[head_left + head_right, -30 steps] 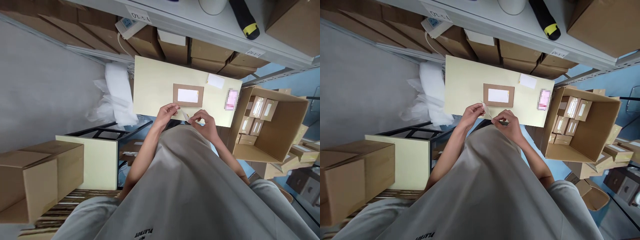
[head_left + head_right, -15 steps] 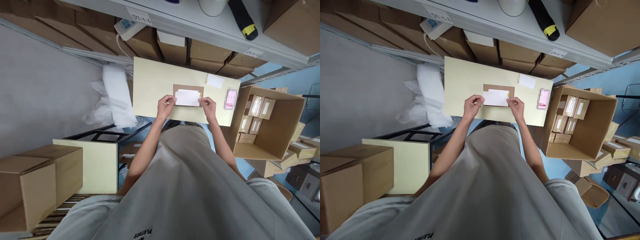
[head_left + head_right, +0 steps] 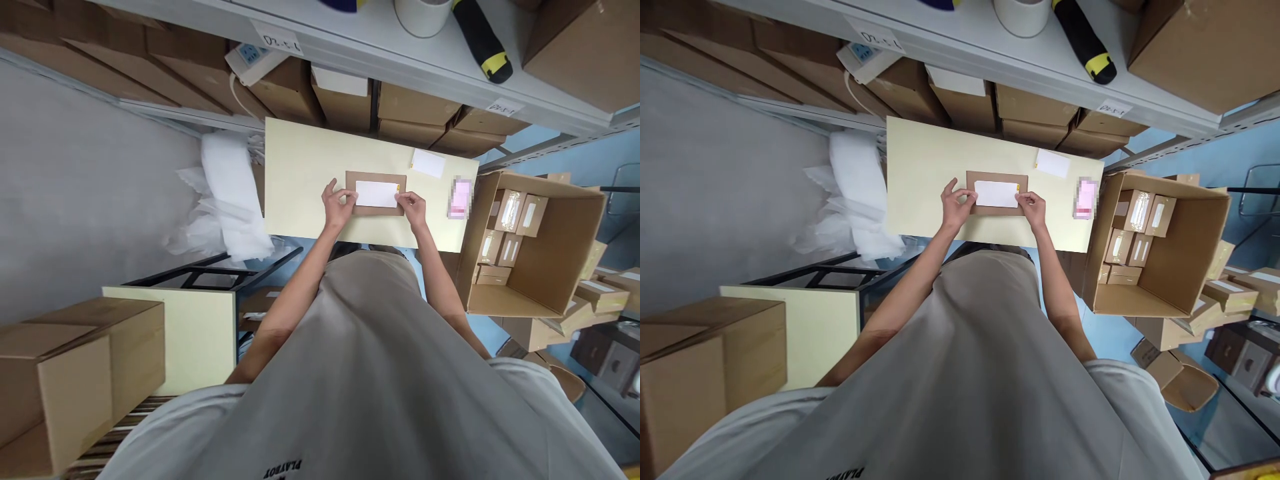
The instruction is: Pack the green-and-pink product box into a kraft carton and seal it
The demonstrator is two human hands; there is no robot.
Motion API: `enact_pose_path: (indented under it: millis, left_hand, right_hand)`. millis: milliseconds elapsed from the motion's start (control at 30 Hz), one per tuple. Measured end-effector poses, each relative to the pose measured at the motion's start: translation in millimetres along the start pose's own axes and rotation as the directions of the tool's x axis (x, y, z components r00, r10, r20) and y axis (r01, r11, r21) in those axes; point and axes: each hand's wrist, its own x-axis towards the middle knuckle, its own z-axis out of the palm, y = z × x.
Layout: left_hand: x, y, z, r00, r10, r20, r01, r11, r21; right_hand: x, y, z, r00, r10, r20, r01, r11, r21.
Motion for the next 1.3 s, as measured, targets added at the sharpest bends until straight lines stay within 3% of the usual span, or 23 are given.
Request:
enact_pose_path:
  millis: [200, 767, 1300]
  left_hand:
    - [4, -14, 2.4, 0.999, -0.009, 0.038, 0.01, 1.0, -0.024]
    - [11, -32, 12.3, 1.0, -0.022, 0.012, 0.023, 0.999, -0.026]
    - [16, -53, 20.4, 1.0, -0.009, -0.011, 0.008, 1.0, -0.021]
  right_hand:
    - [1, 9, 0, 1.0, 0.0, 0.004, 0.0, 1.0, 0.02]
    - [19, 36, 6, 0.997, -0.07, -0.025, 0.07, 0.997, 0.013]
    - [21, 41, 7, 0.993, -0.116, -0.025, 0.114, 0.992, -0.044]
